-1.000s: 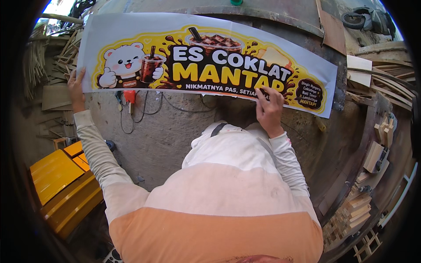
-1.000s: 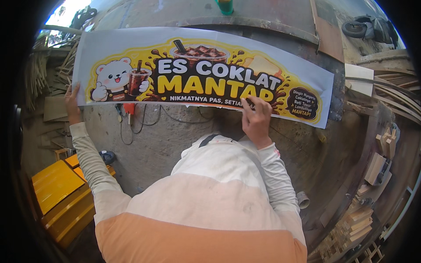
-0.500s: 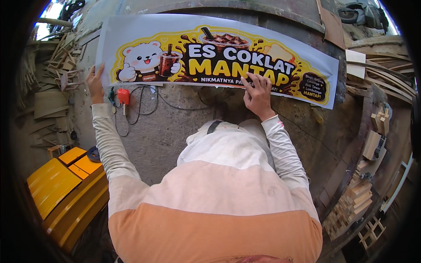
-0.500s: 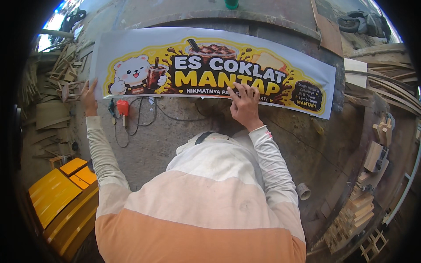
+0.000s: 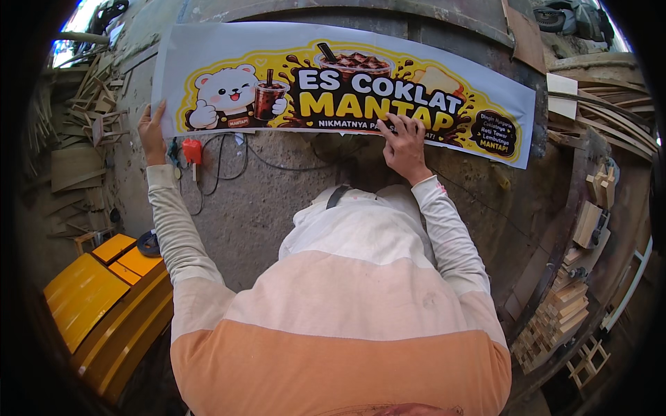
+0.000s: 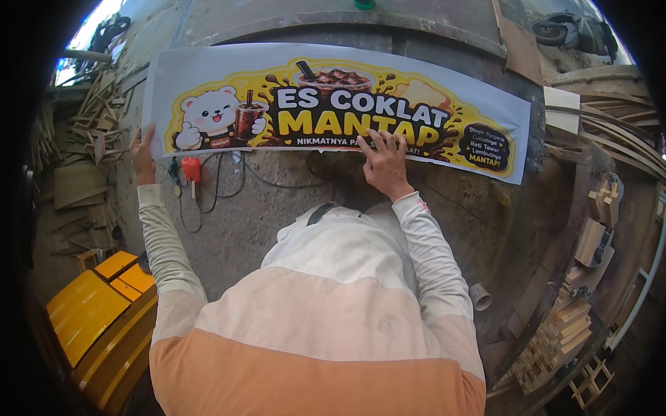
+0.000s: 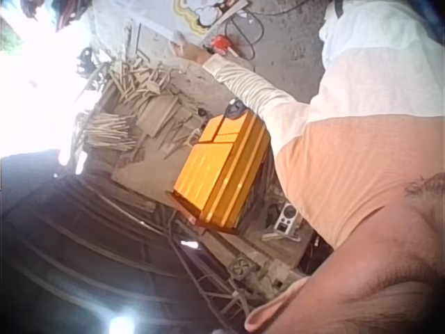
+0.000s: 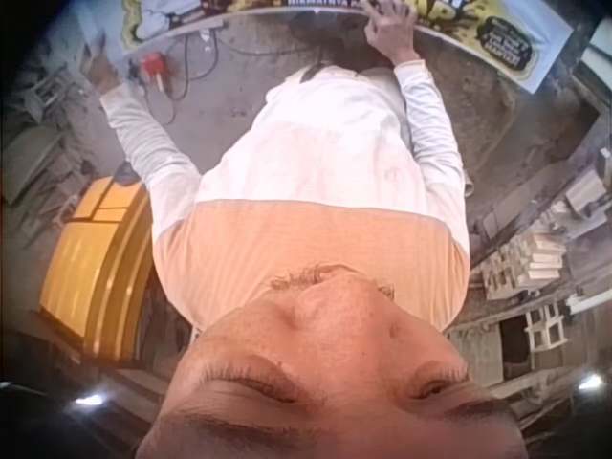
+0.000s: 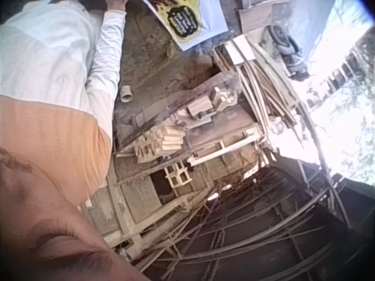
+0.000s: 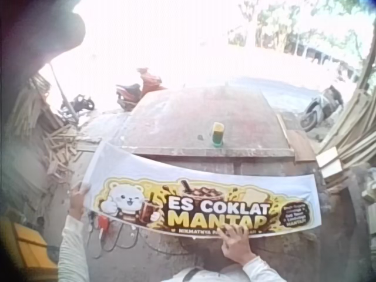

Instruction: The person aligns and smooths a large printed advertisement banner on a flat wooden surface by hand.

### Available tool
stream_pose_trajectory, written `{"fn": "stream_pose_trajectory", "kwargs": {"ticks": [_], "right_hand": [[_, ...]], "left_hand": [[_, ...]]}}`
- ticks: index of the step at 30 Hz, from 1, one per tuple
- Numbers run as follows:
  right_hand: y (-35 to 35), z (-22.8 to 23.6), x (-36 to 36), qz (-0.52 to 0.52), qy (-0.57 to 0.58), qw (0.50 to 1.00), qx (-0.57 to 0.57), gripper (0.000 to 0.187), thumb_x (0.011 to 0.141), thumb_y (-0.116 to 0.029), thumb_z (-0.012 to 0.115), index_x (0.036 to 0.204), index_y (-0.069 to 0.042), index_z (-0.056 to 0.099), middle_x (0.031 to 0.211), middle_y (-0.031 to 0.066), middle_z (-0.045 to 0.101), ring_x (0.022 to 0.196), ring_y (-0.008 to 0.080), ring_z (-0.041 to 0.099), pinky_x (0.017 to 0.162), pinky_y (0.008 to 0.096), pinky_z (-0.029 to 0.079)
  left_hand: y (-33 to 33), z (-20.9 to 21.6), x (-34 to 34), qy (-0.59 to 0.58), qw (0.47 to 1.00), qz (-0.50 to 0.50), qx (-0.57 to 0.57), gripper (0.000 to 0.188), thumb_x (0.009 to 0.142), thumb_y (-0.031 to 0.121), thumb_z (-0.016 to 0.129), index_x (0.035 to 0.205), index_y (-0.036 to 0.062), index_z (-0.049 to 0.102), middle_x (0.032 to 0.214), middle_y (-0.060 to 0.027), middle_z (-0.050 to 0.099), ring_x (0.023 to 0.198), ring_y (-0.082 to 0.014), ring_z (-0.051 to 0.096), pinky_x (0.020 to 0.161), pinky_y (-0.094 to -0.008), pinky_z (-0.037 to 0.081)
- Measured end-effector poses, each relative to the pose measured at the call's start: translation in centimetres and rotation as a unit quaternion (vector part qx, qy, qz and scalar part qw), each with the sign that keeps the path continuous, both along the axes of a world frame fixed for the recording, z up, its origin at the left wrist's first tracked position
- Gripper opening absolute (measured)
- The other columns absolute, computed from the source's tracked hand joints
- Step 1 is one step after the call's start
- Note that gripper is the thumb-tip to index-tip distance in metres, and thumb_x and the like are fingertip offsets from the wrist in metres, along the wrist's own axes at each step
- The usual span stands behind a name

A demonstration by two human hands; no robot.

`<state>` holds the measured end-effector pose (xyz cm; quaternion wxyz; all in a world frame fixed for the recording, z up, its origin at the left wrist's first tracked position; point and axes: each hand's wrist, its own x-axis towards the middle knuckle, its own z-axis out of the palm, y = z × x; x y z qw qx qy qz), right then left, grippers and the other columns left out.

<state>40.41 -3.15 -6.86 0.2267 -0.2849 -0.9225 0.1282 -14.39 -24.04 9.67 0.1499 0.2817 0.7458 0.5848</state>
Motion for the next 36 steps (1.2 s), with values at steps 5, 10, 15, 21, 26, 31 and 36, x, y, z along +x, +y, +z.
{"fn": "stream_pose_trajectory", "kwargs": {"ticks": [5, 10, 15, 21, 26, 31, 36], "right_hand": [[0.0, -0.6, -0.1, 0.001, -0.012, 1.000, -0.005, 0.054, 0.070, -0.009, 0.062, 0.123, -0.014, 0.064, 0.131, 0.0085, 0.051, 0.123, 0.0279, 0.044, 0.106, 0.0487, 0.027], [-0.1, -0.7, -0.1, -0.001, -0.022, 1.000, -0.008, 0.055, 0.070, -0.009, 0.062, 0.125, -0.015, 0.063, 0.132, 0.0081, 0.051, 0.123, 0.0278, 0.044, 0.107, 0.0488, 0.026], [0.0, -1.2, 0.0, 0.002, -0.025, 1.000, -0.011, 0.057, 0.069, -0.009, 0.062, 0.126, -0.015, 0.062, 0.135, 0.0076, 0.049, 0.125, 0.0279, 0.043, 0.107, 0.0487, 0.026], [0.0, -1.7, 0.1, 0.000, -0.020, 1.000, -0.014, 0.061, 0.069, -0.007, 0.062, 0.130, -0.015, 0.059, 0.137, 0.0077, 0.048, 0.127, 0.0286, 0.042, 0.109, 0.0491, 0.026], [-0.3, -1.9, 0.4, -0.003, -0.005, 1.000, -0.001, 0.062, 0.070, -0.006, 0.062, 0.132, -0.015, 0.058, 0.139, 0.0080, 0.047, 0.128, 0.0292, 0.041, 0.109, 0.0497, 0.027], [-0.6, -1.8, 0.5, -0.007, -0.009, 1.000, -0.004, 0.063, 0.071, -0.006, 0.062, 0.133, -0.015, 0.057, 0.141, 0.0090, 0.046, 0.130, 0.0298, 0.041, 0.109, 0.0541, 0.026], [-1.2, -1.4, 0.3, -0.019, -0.015, 1.000, -0.014, 0.062, 0.073, -0.006, 0.061, 0.135, -0.015, 0.056, 0.148, 0.0093, 0.042, 0.139, 0.0311, 0.033, 0.113, 0.0592, 0.018]], "left_hand": [[0.0, 0.2, 0.0, 0.012, 1.000, -0.001, -0.013, 0.022, 0.089, 0.011, 0.069, 0.108, -0.0011, 0.067, 0.102, -0.0071, 0.070, 0.085, -0.0112, 0.065, 0.076, -0.0244, 0.051], [0.4, 0.9, 1.2, 0.013, 1.000, 0.005, -0.010, 0.023, 0.089, 0.012, 0.069, 0.108, -0.0010, 0.067, 0.101, -0.0061, 0.070, 0.084, -0.0104, 0.064, 0.076, -0.0237, 0.050], [0.2, 1.2, 1.7, 0.042, 0.999, 0.018, -0.015, 0.022, 0.089, 0.014, 0.070, 0.106, -0.0006, 0.068, 0.099, -0.0051, 0.069, 0.084, -0.0095, 0.062, 0.077, -0.0233, 0.049], [0.2, 2.3, 3.0, 0.057, 0.998, 0.028, 0.000, 0.022, 0.088, 0.012, 0.071, 0.106, 0.0002, 0.069, 0.101, -0.0050, 0.069, 0.086, -0.0096, 0.062, 0.079, -0.0234, 0.048], [-0.2, 1.8, 2.4, 0.047, 0.998, 0.041, 0.002, 0.024, 0.087, 0.011, 0.072, 0.108, -0.0002, 0.069, 0.101, -0.0054, 0.070, 0.088, -0.0100, 0.063, 0.080, -0.0230, 0.048], [-0.6, 0.6, 1.2, 0.054, 0.998, 0.037, -0.011, 0.023, 0.087, 0.011, 0.072, 0.107, -0.0007, 0.069, 0.101, -0.0059, 0.070, 0.088, -0.0101, 0.063, 0.081, -0.0233, 0.048], [-0.4, 0.5, 1.3, 0.044, 0.998, 0.034, -0.011, 0.022, 0.088, 0.010, 0.071, 0.107, -0.0012, 0.068, 0.101, -0.0056, 0.070, 0.086, -0.0096, 0.063, 0.079, -0.0231, 0.048]]}}
